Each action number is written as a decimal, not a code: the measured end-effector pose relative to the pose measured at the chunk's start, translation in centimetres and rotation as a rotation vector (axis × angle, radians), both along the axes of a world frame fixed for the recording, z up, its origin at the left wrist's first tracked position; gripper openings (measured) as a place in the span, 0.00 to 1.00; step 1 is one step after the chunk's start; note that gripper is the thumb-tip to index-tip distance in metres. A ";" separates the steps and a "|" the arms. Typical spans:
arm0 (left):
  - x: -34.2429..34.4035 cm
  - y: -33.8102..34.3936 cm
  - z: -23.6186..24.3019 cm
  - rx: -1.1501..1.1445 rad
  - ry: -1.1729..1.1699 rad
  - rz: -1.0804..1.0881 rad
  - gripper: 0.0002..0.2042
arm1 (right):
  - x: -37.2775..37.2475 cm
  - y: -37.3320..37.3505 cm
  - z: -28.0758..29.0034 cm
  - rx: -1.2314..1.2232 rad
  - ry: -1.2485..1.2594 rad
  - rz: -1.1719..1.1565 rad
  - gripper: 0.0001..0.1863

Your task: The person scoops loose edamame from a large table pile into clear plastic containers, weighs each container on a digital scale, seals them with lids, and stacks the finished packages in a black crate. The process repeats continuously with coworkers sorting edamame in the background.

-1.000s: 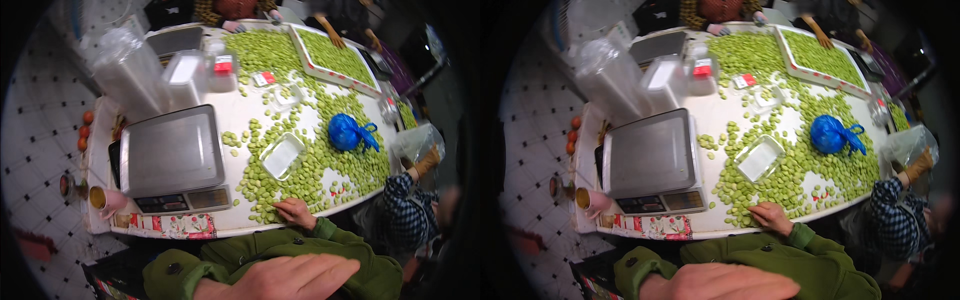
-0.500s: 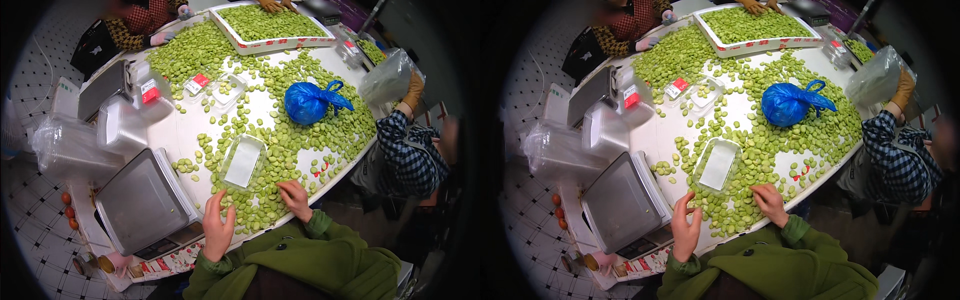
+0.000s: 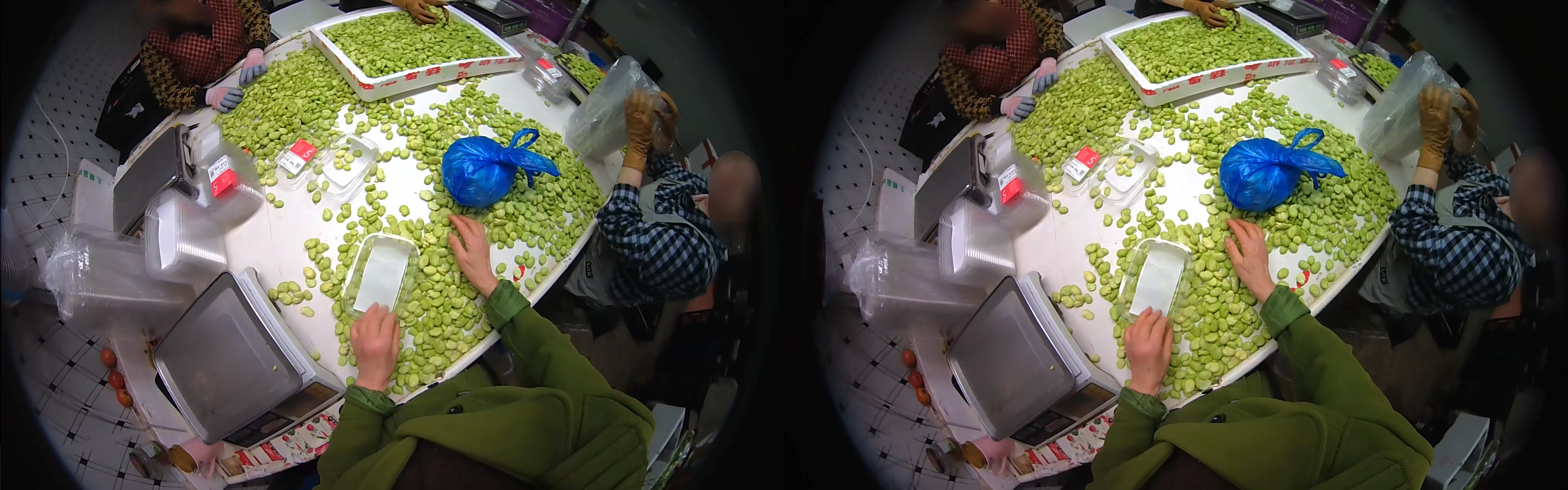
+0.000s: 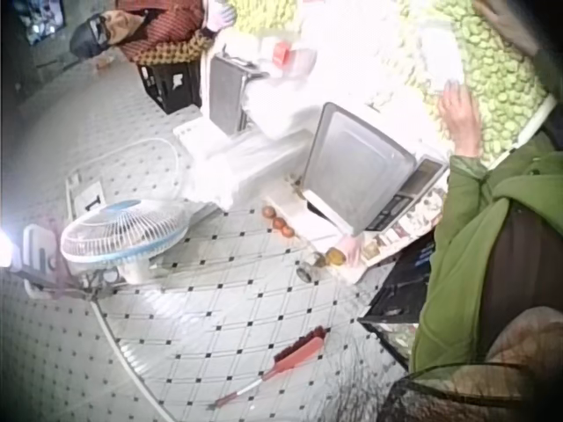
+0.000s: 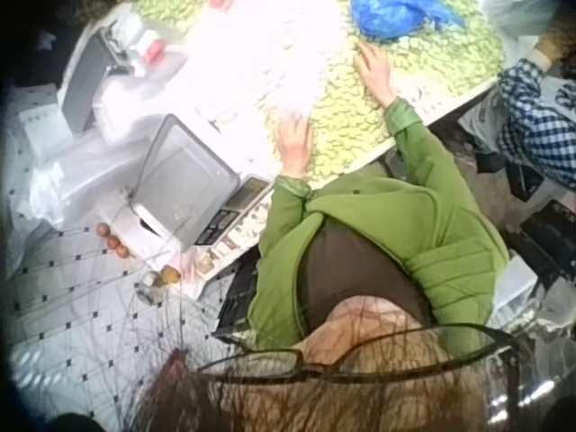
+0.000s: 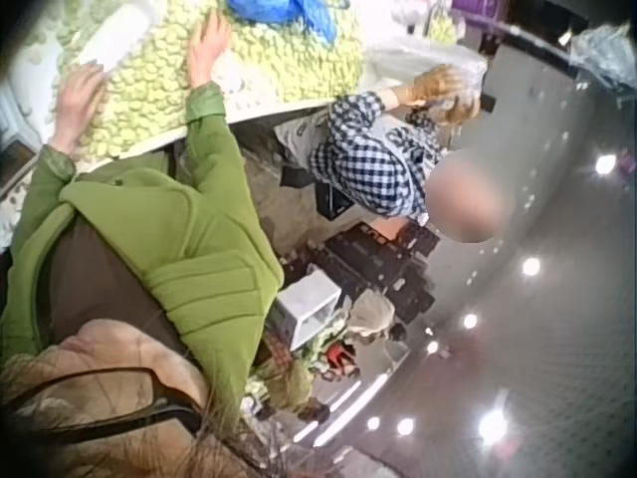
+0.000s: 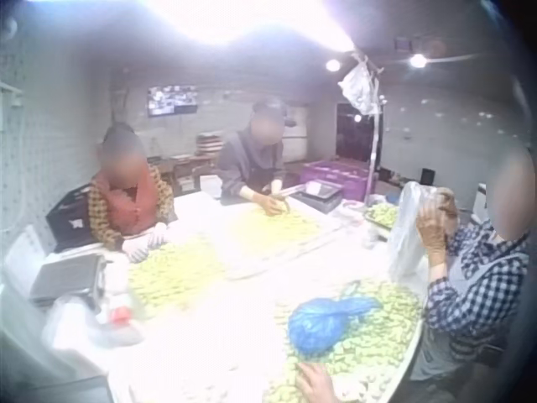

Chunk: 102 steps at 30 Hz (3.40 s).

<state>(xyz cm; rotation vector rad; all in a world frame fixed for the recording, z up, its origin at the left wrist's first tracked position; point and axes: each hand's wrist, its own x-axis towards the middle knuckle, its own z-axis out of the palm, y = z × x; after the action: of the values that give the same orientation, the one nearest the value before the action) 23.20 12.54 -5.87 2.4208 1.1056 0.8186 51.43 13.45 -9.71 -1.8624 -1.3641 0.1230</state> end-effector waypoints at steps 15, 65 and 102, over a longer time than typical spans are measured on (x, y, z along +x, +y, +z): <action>-8.1 0.7 12.1 0.223 -0.137 0.424 0.10 | -5.7 3.4 4.3 -0.093 0.155 0.579 0.16; -6.3 -1.8 3.9 0.015 -0.298 0.221 0.13 | -9.4 -7.4 5.3 -0.336 -0.176 0.806 0.28; -24.1 -14.7 -5.5 -0.097 -0.024 0.902 0.11 | -7.9 -13.0 2.3 0.001 -0.139 0.269 0.21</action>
<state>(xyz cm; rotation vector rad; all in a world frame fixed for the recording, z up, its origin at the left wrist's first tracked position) -0.87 -2.17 -11.36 1.7573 2.2026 0.9848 43.50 0.43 -7.39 -1.7051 -1.7063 0.1317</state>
